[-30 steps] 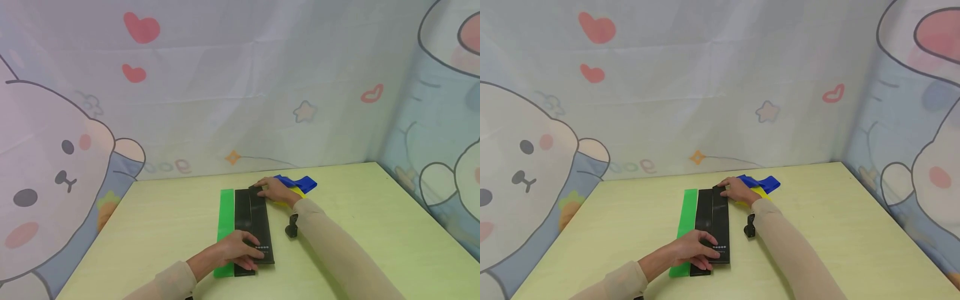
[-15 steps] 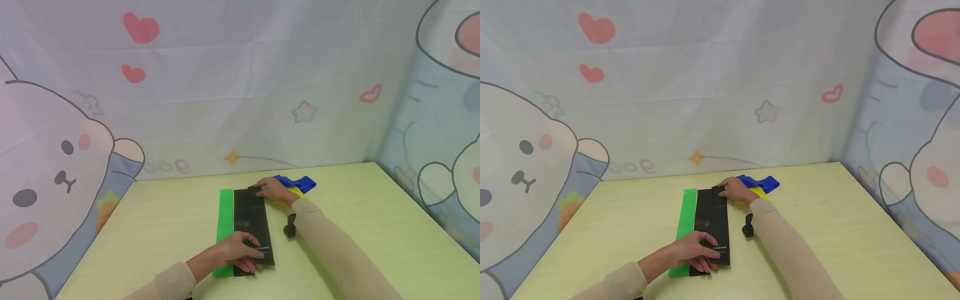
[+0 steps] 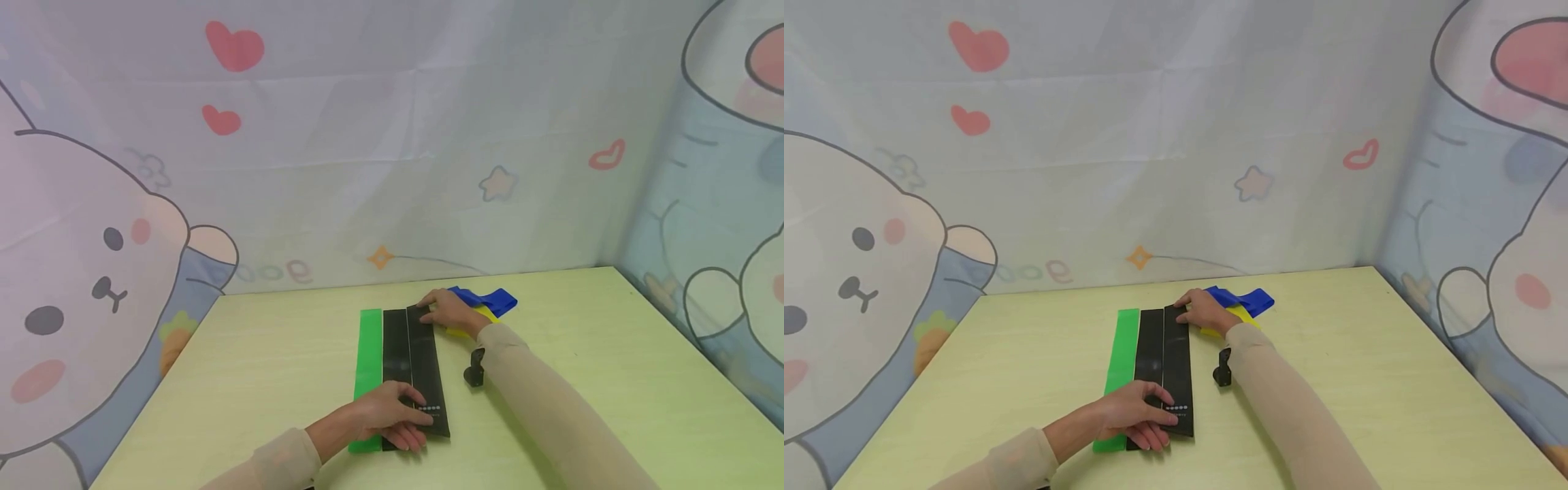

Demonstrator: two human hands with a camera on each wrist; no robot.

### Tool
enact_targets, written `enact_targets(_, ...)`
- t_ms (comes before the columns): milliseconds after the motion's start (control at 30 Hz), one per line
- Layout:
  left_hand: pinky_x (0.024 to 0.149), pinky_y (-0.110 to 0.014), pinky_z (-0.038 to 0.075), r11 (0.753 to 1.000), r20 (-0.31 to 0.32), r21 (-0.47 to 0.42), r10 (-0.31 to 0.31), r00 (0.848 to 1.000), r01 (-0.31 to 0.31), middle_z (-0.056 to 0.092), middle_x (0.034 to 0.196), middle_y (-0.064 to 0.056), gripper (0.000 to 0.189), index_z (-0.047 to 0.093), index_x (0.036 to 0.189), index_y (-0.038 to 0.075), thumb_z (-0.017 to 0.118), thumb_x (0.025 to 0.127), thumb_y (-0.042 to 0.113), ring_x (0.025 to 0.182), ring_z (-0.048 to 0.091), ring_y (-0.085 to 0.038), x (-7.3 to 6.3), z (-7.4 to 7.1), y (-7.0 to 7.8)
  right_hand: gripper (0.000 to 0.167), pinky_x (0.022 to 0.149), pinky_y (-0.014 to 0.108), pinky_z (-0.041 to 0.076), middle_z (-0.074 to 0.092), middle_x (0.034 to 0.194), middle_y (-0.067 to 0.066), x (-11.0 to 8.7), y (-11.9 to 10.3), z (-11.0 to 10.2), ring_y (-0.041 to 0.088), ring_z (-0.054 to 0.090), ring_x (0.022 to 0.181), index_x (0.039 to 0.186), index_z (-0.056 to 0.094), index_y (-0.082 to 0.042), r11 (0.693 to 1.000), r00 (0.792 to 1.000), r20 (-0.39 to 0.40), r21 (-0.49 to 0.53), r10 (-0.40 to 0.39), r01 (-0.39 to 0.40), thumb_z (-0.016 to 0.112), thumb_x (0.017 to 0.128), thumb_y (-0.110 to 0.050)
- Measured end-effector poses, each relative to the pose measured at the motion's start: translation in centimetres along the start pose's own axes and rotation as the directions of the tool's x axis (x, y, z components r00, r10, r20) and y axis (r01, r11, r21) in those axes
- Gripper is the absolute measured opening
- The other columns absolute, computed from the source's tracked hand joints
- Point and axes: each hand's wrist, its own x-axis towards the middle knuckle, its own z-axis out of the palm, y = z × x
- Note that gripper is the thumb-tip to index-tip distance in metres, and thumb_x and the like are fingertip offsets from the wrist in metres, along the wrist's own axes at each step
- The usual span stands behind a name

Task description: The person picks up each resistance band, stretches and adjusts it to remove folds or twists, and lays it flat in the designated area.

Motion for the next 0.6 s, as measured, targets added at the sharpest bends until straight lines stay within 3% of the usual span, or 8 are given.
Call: enact_targets(600, 0.045, -0.023, 0.054, 0.999, 0.014, 0.028, 0.030, 0.999, -0.030, 0.072, 0.078, -0.021, 0.034, 0.053, 0.116, 0.000, 0.073, 0.091, 0.008, 0.053, 0.068, -0.014, -0.11, 0.14, -0.39, 0.034, 0.113, 0.048, 0.037, 0.058, 0.137, 0.013, -0.50, -0.62, -0.05, 0.035, 0.046, 0.134, 0.126, 0.069, -0.002, 0.997, 0.998, 0.035, -0.043, -0.056, 0.057, 0.071, 0.094, -0.012)
